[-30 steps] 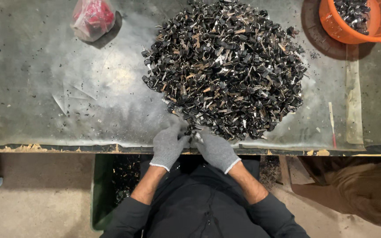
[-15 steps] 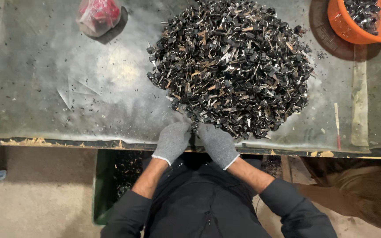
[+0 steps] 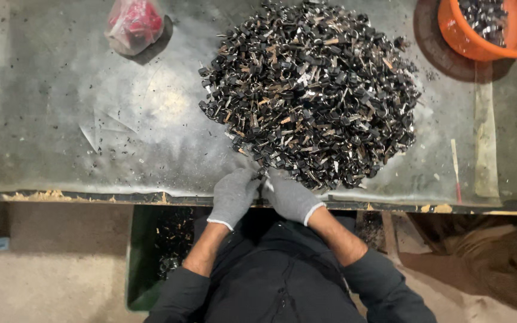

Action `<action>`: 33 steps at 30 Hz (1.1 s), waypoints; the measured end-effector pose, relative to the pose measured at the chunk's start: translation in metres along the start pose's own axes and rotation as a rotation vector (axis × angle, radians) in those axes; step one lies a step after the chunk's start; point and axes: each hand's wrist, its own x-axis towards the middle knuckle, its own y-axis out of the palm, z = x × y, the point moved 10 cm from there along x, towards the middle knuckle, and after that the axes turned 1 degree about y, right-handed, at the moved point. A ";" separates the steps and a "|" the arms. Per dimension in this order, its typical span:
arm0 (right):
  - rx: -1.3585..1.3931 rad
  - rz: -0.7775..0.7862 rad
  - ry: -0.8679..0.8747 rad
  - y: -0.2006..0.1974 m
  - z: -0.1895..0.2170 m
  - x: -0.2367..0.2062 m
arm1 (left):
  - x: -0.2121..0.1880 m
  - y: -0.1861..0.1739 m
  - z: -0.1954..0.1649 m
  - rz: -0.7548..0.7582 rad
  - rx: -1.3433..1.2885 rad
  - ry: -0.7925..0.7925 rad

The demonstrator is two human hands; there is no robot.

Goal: The person sits at a workbench and picks small black metal components one at a time from a large pile, handling each briefly with both gloved hands before dropping it into a green bin below the bench. The pile sits on a metal sheet next to an orange basin and a plastic bag of red items.

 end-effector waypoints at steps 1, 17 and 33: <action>-0.075 -0.073 -0.094 -0.006 0.012 -0.004 | 0.000 -0.005 0.002 -0.016 -0.033 0.000; -0.229 -0.254 0.120 -0.012 0.003 -0.011 | -0.008 0.010 -0.013 -0.107 0.156 0.171; -0.268 -0.246 0.133 -0.004 0.001 -0.003 | -0.001 0.019 -0.008 -0.043 0.183 0.210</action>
